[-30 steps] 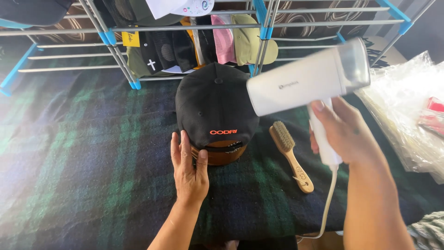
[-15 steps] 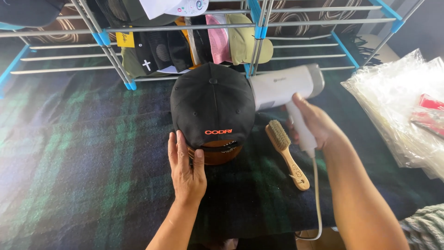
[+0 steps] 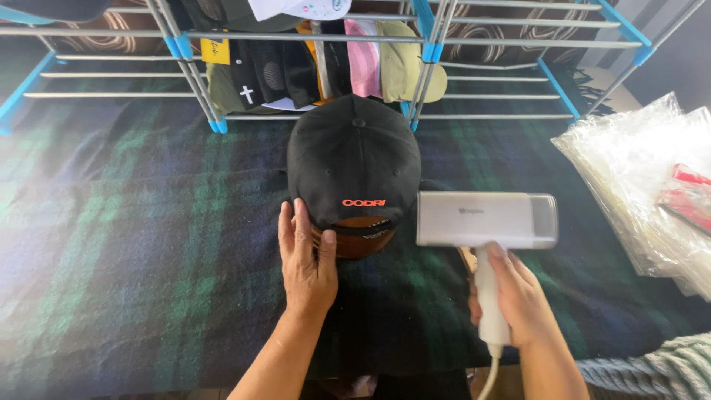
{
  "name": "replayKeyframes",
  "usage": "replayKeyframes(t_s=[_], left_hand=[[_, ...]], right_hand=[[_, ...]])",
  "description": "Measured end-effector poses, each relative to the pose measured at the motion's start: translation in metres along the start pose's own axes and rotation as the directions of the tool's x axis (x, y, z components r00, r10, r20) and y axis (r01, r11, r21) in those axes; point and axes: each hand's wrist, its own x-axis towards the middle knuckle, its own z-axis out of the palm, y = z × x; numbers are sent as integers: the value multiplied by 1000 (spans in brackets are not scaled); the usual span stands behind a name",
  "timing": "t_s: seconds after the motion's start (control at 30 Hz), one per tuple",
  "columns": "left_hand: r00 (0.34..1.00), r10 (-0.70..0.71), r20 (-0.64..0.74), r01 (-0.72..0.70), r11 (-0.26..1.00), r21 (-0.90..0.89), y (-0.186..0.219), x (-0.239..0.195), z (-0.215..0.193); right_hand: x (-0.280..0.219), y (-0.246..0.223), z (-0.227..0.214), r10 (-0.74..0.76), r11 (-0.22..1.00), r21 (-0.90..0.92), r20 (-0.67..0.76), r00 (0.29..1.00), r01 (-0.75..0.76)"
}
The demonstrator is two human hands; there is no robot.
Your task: The person cleans a black baseball cap placed on a wooden stand. They use a wooden brush to scrub the cap's surface and a white hairdryer to dry it. The person rotates the cap to clean different sides and then places it on a metal rack.
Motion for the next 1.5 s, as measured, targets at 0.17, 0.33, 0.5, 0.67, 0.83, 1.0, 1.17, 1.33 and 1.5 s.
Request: replayKeyframes(t_s=[0.17, 0.33, 0.5, 0.67, 0.83, 1.0, 1.17, 1.33, 1.5], left_hand=[[996, -75, 41, 76, 997, -26, -3, -1, -2], [997, -70, 45, 71, 997, -29, -4, -2, -6], [998, -42, 47, 44, 997, -57, -7, -3, -5], [999, -9, 38, 12, 998, -60, -7, -4, -6], [997, -49, 59, 54, 996, -73, -7, -4, -7], [999, -15, 45, 19, 995, -96, -11, -5, -3], [983, 69, -169, -69, 998, 5, -13, -6, 5], [983, 66, -169, -67, 998, 0, -13, -5, 6], [987, 45, -156, -51, 998, -33, -9, -7, 6]], right_hand=[[-57, -71, 20, -291, 797, -565, -55, 955, 211], [-70, -149, 61, -372, 477, -832, 102, 923, 284], [-82, -190, 106, -380, 190, -906, 286, 880, 377], [-97, -177, 112, -369, 127, -924, 294, 881, 362], [-78, -95, 70, -483, 59, -921, 312, 818, 386], [-52, -17, 46, -820, -211, -556, 548, 164, 804], [-50, 1, 57, -833, -56, -591, 473, 289, 805], [-47, 12, 55, -828, 74, -614, 402, 392, 786], [-43, 27, 46, -800, 212, -632, 326, 503, 746]])
